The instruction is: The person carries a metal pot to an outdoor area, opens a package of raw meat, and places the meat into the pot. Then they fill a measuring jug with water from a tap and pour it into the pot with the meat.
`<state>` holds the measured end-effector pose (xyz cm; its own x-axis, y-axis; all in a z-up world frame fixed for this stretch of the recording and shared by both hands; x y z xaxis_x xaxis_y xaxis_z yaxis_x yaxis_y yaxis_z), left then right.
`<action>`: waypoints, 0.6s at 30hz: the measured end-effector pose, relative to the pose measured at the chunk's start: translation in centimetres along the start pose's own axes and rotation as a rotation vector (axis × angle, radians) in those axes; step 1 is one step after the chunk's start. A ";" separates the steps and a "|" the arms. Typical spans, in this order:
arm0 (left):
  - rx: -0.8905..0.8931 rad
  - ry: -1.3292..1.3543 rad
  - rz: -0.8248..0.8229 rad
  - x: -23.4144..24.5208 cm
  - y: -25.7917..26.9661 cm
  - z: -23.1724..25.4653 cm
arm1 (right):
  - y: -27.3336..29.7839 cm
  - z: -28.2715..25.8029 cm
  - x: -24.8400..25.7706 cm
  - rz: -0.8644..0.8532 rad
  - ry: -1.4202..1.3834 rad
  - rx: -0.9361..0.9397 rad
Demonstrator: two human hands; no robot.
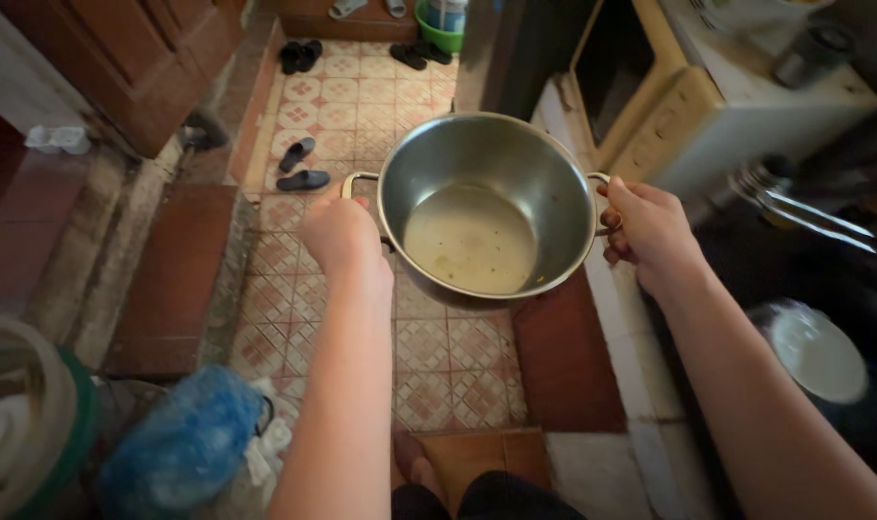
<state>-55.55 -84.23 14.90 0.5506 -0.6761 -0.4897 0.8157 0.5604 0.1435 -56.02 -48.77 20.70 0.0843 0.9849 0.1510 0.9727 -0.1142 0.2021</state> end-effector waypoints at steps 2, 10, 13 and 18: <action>-0.023 0.001 0.009 0.6 -2.3 1.5 | -1.1 -1.3 -2.4 -0.004 0.002 0.013; 0.047 0.090 0.136 2.9 -7.4 4.5 | -4.2 -3.6 -8.2 -0.012 0.042 0.072; 0.012 0.067 0.135 3.1 -8.7 5.7 | -5.4 -4.4 -9.8 0.001 0.054 0.062; 0.058 0.132 0.186 4.1 -10.7 5.4 | -7.5 -4.3 -11.6 0.005 0.108 0.080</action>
<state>-61.06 -95.58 16.02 0.6678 -0.4927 -0.5579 0.7130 0.6387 0.2893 -65.22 -59.87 21.56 0.0695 0.9643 0.2557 0.9869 -0.1039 0.1236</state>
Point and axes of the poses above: each hand's wrist, its own y-axis away from the middle knuckle, its own x-axis out of the back of the hand, z = x × y, the point moved 6 cm from there along -y, towards the middle knuckle, and after that the axes turned 7 degrees about -z, right-handed, at the moved point
